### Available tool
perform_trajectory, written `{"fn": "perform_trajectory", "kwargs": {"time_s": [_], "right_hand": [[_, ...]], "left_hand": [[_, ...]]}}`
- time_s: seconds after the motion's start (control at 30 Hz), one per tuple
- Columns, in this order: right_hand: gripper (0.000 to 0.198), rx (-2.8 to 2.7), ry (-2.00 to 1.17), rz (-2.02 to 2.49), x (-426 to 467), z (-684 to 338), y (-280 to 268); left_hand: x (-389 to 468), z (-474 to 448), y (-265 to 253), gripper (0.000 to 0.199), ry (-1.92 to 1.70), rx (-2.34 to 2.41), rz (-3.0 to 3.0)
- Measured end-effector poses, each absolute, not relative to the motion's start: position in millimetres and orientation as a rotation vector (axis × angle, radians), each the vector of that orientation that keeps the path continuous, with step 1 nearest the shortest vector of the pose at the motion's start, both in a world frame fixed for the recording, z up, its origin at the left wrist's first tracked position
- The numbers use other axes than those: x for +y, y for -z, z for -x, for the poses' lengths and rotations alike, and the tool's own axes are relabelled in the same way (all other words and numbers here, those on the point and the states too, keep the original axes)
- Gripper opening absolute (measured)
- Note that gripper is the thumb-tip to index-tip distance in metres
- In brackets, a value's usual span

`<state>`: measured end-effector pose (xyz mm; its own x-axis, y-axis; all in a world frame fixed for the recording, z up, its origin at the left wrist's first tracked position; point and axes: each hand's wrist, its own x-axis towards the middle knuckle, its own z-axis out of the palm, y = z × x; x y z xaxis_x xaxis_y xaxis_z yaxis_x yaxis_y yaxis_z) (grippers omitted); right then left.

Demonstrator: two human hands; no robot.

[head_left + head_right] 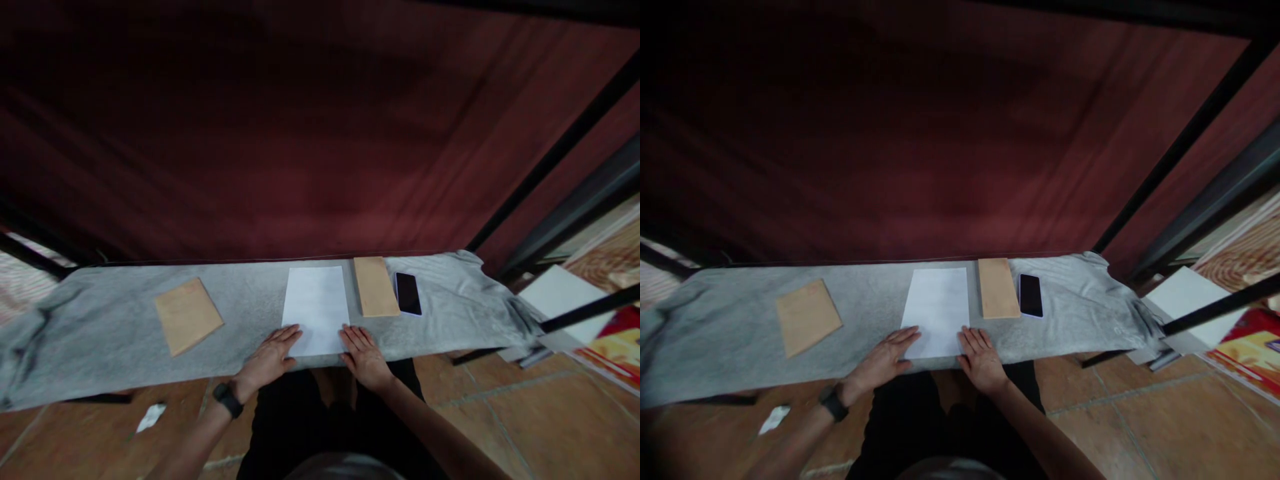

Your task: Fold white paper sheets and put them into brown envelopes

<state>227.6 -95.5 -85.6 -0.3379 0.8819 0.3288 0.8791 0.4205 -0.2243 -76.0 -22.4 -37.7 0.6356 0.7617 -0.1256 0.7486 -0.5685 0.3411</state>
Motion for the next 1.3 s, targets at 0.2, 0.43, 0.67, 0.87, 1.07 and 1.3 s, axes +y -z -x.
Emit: {"fn": "perform_trajectory", "kwargs": {"time_s": [0.2,0.43,0.67,0.87,1.07,1.3], "right_hand": [[0.053,-2.314,-0.029,1.502,-91.9,-228.5,83.8],[0.047,-2.469,0.042,1.405,-89.7,-236.9,84.2],[0.041,-2.426,-0.091,1.372,-92.6,-245.7,65.4],[0.033,-2.227,-0.284,1.340,-100.4,-244.1,52.1],[0.031,-1.908,-0.516,1.386,-106.7,-236.4,46.0],[0.031,-1.678,-0.631,1.354,-94.2,-231.0,34.2]], "left_hand": [[-28.4,69.9,35.0,0.062,-0.082,1.320,-2.480],[-44.4,60.9,32.1,0.053,-0.093,1.412,-2.549],[-49.6,64.7,36.0,0.045,-0.229,1.416,-2.531],[-61.7,81.8,35.8,0.028,-0.481,1.412,-2.454],[-52.3,102.3,46.6,0.040,-0.665,1.374,-2.288],[-16.3,95.2,55.4,0.030,-0.792,1.347,-1.940]]}}
